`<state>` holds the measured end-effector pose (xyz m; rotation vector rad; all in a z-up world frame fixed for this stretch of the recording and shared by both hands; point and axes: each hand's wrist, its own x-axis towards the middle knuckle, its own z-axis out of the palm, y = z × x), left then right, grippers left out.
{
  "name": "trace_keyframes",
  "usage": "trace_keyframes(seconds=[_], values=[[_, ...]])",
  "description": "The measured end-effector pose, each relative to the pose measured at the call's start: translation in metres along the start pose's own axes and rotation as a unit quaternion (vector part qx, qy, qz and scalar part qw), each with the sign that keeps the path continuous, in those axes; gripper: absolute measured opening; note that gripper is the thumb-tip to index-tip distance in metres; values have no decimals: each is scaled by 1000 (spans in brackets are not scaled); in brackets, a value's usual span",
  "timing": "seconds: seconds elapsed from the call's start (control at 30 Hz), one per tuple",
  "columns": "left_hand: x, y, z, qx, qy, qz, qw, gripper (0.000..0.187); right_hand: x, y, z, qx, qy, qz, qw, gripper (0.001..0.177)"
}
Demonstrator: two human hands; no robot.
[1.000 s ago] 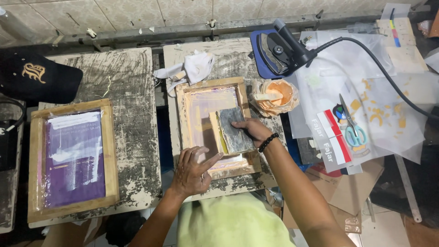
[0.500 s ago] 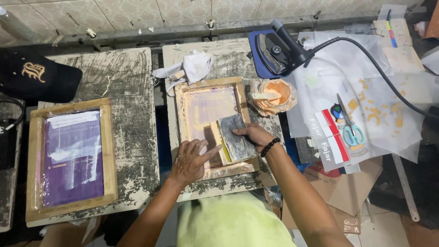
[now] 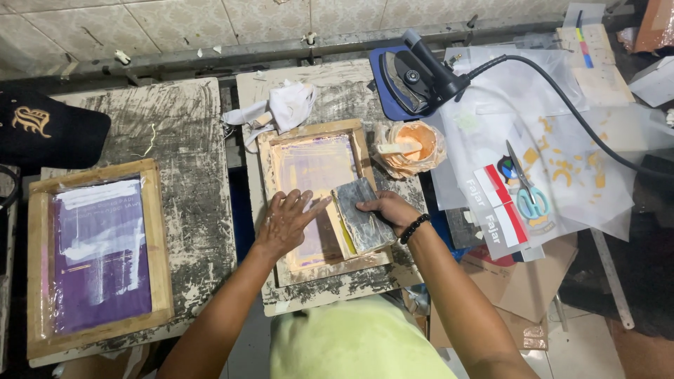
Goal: The person uses a squeegee to spread orange ink across a screen printing frame. They repeatedly pull the ink across the mesh to ensure even coverage over the design area. The workspace includes a second frame with purple ink and various tools like scissors and an iron.
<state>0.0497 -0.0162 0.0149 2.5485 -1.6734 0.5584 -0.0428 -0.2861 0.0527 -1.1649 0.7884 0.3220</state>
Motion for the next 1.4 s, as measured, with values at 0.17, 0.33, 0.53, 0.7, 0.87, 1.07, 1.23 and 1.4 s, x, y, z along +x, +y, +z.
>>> trace_keyframes(seconds=[0.17, 0.33, 0.53, 0.7, 0.87, 1.07, 1.23, 1.4], values=[[19, -17, 14, -8, -49, -29, 998, 79, 15, 7, -17, -12, 12, -11, 1000, 31], [65, -21, -35, -239, -174, -208, 932, 80, -3, -2, -23, -17, 38, -19, 999, 31], [105, -18, -24, -520, -254, -448, 681, 81, -38, -26, -16, 6, 38, -29, 999, 26], [106, -19, -2, -690, -239, -518, 445, 98, -47, -29, -23, 0, 14, -61, 998, 25], [110, -34, -27, -559, -355, -439, 607, 99, -51, -30, -28, -6, 5, -61, 998, 24], [107, -26, 1, -307, -428, -359, 771, 100, -64, -40, -18, -27, -5, -76, 997, 22], [94, -8, 129, -127, -470, -348, 801, 87, -62, -35, -16, -33, -8, -93, 995, 20], [76, -6, 149, -1, -437, -182, 881, 30, -39, -12, -22, -5, 7, -108, 994, 21]])
